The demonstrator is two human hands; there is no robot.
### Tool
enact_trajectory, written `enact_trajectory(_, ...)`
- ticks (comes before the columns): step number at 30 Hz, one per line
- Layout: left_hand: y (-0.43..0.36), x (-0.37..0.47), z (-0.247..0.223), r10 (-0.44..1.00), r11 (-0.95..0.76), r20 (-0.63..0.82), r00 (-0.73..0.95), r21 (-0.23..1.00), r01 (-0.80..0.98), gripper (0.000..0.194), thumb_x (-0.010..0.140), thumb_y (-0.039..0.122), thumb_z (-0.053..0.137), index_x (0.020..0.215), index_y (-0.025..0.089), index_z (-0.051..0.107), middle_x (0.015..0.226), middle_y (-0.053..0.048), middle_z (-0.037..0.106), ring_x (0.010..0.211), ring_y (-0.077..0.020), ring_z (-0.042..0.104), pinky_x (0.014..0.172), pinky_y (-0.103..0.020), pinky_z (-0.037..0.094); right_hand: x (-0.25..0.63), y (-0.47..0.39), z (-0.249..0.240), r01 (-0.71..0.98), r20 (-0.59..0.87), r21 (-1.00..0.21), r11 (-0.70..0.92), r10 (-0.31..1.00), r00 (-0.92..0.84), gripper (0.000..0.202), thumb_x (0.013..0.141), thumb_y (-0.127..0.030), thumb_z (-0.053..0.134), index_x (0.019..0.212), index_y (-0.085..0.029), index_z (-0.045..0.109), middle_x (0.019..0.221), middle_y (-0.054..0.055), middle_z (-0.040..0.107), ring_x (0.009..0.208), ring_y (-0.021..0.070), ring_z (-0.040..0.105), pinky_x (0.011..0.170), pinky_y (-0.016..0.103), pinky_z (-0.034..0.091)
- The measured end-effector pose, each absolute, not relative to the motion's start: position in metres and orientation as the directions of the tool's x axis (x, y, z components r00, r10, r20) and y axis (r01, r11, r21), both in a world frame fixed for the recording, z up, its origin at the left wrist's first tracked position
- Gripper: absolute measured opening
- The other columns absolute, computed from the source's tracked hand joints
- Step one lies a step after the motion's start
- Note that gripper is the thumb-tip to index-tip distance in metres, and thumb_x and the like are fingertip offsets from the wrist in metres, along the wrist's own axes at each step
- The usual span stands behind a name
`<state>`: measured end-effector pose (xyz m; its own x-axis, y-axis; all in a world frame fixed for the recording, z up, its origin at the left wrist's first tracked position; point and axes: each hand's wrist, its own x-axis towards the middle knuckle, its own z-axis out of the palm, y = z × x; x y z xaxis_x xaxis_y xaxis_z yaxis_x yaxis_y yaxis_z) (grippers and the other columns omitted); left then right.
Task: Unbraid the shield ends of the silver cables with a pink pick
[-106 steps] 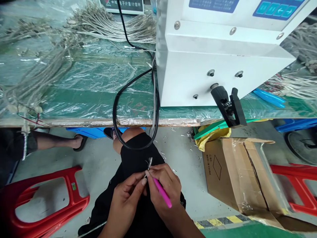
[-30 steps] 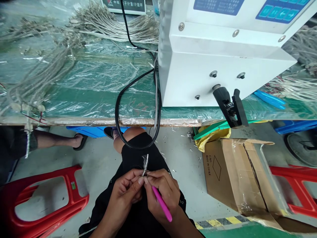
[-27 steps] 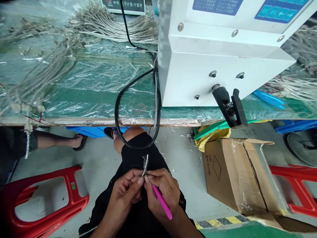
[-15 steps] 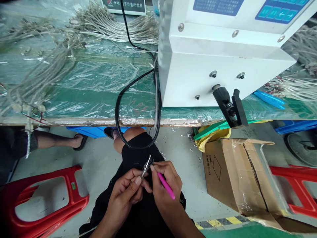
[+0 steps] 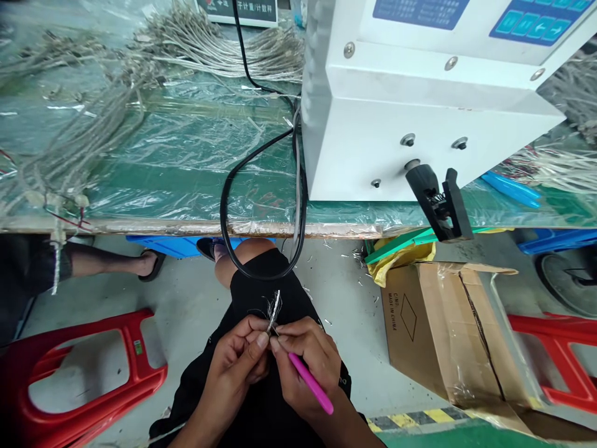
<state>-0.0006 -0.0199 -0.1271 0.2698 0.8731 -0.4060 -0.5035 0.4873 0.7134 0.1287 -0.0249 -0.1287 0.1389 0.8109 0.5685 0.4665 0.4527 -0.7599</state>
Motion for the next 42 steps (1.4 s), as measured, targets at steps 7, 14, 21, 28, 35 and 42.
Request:
enact_trajectory(7, -0.0191, -0.0005, -0.1273, 0.873, 0.488, -0.400, 0.279, 0.711, -0.506, 0.022, 0.089, 0.037, 0.071, 0.083, 0.016, 0.066, 0.054, 0.009, 0.040, 0.043, -0.0035, 0.025, 0.042, -0.020, 0.016, 0.1297, -0.0245, -0.1281, 0.471, 0.568, -0.759, 0.450, 0.811, 0.139, 0.023, 0.078, 0.002, 0.070, 0.084, -0.019, 0.065, 0.077, 0.003, 0.070, 0.067, 0.0157, 0.070, 0.053, 0.027, 0.059)
enact_trajectory(14, -0.0180, -0.0015, -0.1271, 0.868, 0.497, -0.403, 0.291, 0.705, -0.506, 0.020, 0.090, 0.034, 0.070, 0.083, 0.016, 0.067, 0.051, 0.010, 0.035, 0.042, -0.0041, 0.024, 0.042, -0.020, 0.018, 0.1308, -0.0254, -0.1309, 0.476, 0.553, -0.766, 0.432, 0.821, 0.143, 0.022, 0.079, 0.001, 0.070, 0.085, -0.020, 0.065, 0.080, 0.004, 0.071, 0.068, 0.0161, 0.070, 0.054, 0.028, 0.059)
enact_trajectory(21, -0.0180, -0.0009, -0.1266, 0.869, 0.494, -0.410, 0.277, 0.706, -0.508, 0.020, 0.090, 0.035, 0.070, 0.085, 0.016, 0.067, 0.049, 0.011, 0.035, 0.042, -0.0043, 0.024, 0.042, -0.019, 0.019, 0.1307, -0.0242, -0.1308, 0.490, 0.590, -0.739, 0.462, 0.795, 0.140, 0.022, 0.078, 0.001, 0.071, 0.085, -0.019, 0.065, 0.080, 0.004, 0.070, 0.068, 0.0160, 0.070, 0.054, 0.027, 0.059)
enact_trajectory(28, -0.0181, -0.0019, -0.1283, 0.871, 0.491, -0.395, 0.292, 0.719, -0.493, 0.023, 0.091, 0.037, 0.068, 0.083, 0.016, 0.066, 0.049, 0.010, 0.036, 0.042, -0.0042, 0.024, 0.042, -0.018, 0.019, 0.1288, -0.0228, -0.1322, 0.460, 0.574, -0.761, 0.457, 0.805, 0.151, 0.023, 0.078, 0.003, 0.069, 0.084, -0.018, 0.065, 0.079, 0.003, 0.069, 0.068, 0.0150, 0.070, 0.054, 0.026, 0.059)
enact_trajectory(35, -0.0188, -0.0028, -0.1293, 0.871, 0.491, -0.397, 0.290, 0.725, -0.483, 0.023, 0.092, 0.037, 0.067, 0.085, 0.015, 0.067, 0.057, 0.006, 0.052, 0.041, -0.0030, 0.027, 0.042, -0.019, 0.021, 0.1297, -0.0219, -0.1334, 0.447, 0.579, -0.763, 0.467, 0.802, 0.148, 0.023, 0.077, 0.005, 0.070, 0.085, -0.017, 0.066, 0.082, 0.004, 0.069, 0.070, 0.0145, 0.070, 0.056, 0.026, 0.059)
enact_trajectory(42, -0.0186, -0.0024, -0.1301, 0.873, 0.486, -0.387, 0.296, 0.729, -0.481, 0.023, 0.092, 0.037, 0.067, 0.085, 0.015, 0.068, 0.057, 0.004, 0.055, 0.041, -0.0026, 0.027, 0.041, -0.019, 0.021, 0.1297, -0.0234, -0.1355, 0.443, 0.573, -0.767, 0.464, 0.806, 0.149, 0.024, 0.078, 0.006, 0.069, 0.085, -0.017, 0.066, 0.083, 0.004, 0.069, 0.073, 0.0138, 0.070, 0.058, 0.025, 0.059)
